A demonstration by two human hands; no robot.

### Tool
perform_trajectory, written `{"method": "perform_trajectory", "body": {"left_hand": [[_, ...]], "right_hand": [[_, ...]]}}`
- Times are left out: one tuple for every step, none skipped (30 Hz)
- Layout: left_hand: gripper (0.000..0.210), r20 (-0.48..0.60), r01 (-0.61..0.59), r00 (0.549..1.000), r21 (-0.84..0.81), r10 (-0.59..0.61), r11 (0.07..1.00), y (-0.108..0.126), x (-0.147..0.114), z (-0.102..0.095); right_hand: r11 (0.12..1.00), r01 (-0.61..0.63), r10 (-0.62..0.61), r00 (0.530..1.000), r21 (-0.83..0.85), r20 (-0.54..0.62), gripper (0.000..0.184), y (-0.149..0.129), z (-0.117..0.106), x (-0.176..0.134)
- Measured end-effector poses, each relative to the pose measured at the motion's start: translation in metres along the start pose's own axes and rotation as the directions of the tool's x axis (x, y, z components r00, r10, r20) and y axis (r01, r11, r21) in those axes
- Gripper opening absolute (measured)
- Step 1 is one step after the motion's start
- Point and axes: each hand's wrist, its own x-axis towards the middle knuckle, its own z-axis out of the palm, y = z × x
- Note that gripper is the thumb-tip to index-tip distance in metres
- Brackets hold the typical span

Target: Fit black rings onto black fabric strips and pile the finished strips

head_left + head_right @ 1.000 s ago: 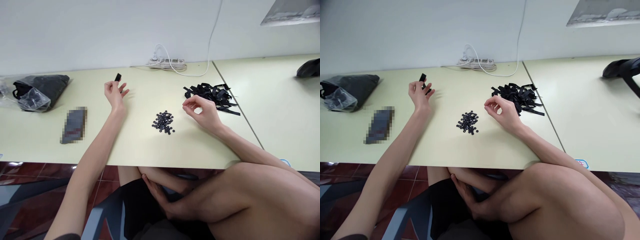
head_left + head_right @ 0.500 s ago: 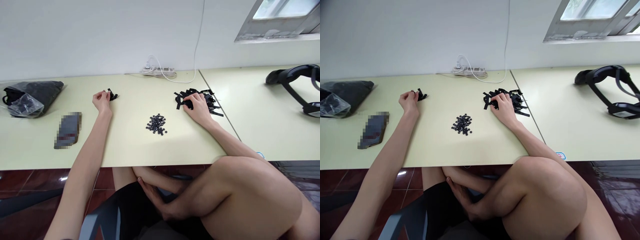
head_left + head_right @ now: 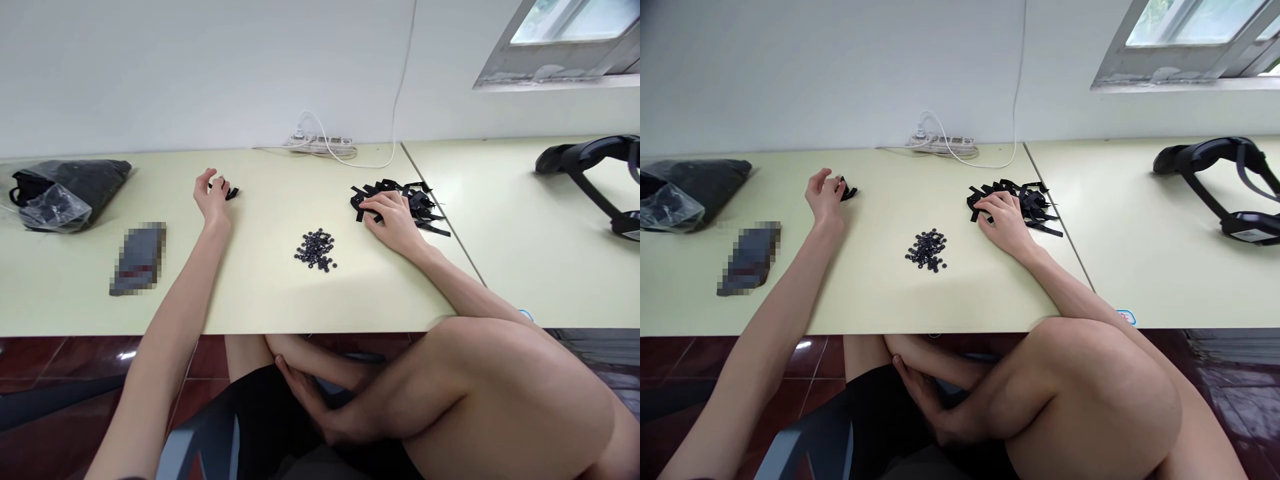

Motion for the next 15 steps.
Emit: {"method": "perform_trajectory", "body": {"left_hand": [[0.017,0.0,-0.002,1.0,-0.004,0.002,1.0,0.003,-0.002,0.002],[0.016,0.001,0.0,1.0,-0.001,0.0,1.0,0.007,-0.005,0.004],[0.016,0.005,0.005,1.0,0.009,-0.005,1.0,0.01,-0.007,0.005],[0.016,0.011,0.01,1.0,0.024,-0.01,1.0,0.013,-0.009,0.007],[0.016,0.021,0.014,1.0,0.042,-0.015,0.999,0.016,-0.012,0.01],[0.016,0.037,0.014,0.999,0.058,-0.016,0.998,0.019,-0.015,0.013],[0.018,0.063,0.008,0.998,0.07,-0.012,0.997,0.022,-0.02,0.016],[0.019,0.1,-0.007,0.995,0.081,-0.002,0.997,0.026,-0.026,0.021],[0.021,0.156,-0.028,0.988,0.09,0.014,0.996,0.029,-0.034,0.025],[0.023,0.229,-0.061,0.973,0.095,0.038,0.994,0.032,-0.043,0.031],[0.024,0.323,-0.104,0.944,0.093,0.069,0.99,0.035,-0.054,0.036],[0.024,0.44,-0.148,0.892,0.078,0.099,0.986,0.038,-0.065,0.042],[0.025,0.552,-0.191,0.823,0.05,0.132,0.98,0.041,-0.078,0.048],[0.028,0.656,-0.229,0.739,0.028,0.155,0.973,0.043,-0.091,0.054],[0.031,0.703,-0.241,0.694,0.019,0.158,0.97,0.044,-0.105,0.059]], "right_hand": [[1.0,0.0,0.0,1.0,0.008,-0.009,0.029,-0.001,-0.001,0.0],[1.0,-0.001,0.001,1.0,0.019,-0.022,0.028,-0.002,-0.002,0.001],[0.999,-0.002,0.004,0.999,0.032,-0.04,0.028,-0.004,-0.003,0.002],[0.999,-0.003,0.006,0.998,0.048,-0.065,0.027,-0.006,-0.005,0.002],[0.998,0.001,0.005,0.996,0.068,-0.094,0.027,-0.008,-0.007,0.003],[0.995,0.01,0.003,0.992,0.097,-0.127,0.025,-0.011,-0.009,0.004],[0.99,0.017,0.006,0.987,0.144,-0.161,0.024,-0.014,-0.01,0.004],[0.976,0.017,0.024,0.982,0.216,-0.188,0.021,-0.016,-0.011,0.005],[0.95,0.006,0.059,0.979,0.313,-0.197,0.016,-0.019,-0.011,0.005],[0.906,-0.02,0.107,0.978,0.424,-0.182,0.011,-0.021,-0.011,0.005],[0.844,-0.06,0.157,0.978,0.534,-0.138,0.011,-0.023,-0.01,0.004],[0.775,-0.106,0.196,0.978,0.623,-0.077,0.015,-0.024,-0.008,0.004],[0.723,-0.137,0.214,0.976,0.677,-0.031,0.019,-0.024,-0.006,0.003],[0.682,-0.164,0.22,0.975,0.713,0.014,0.023,-0.024,-0.003,0.002],[0.654,-0.19,0.217,0.974,0.733,0.058,0.027,-0.023,0.0,0.001]]}}
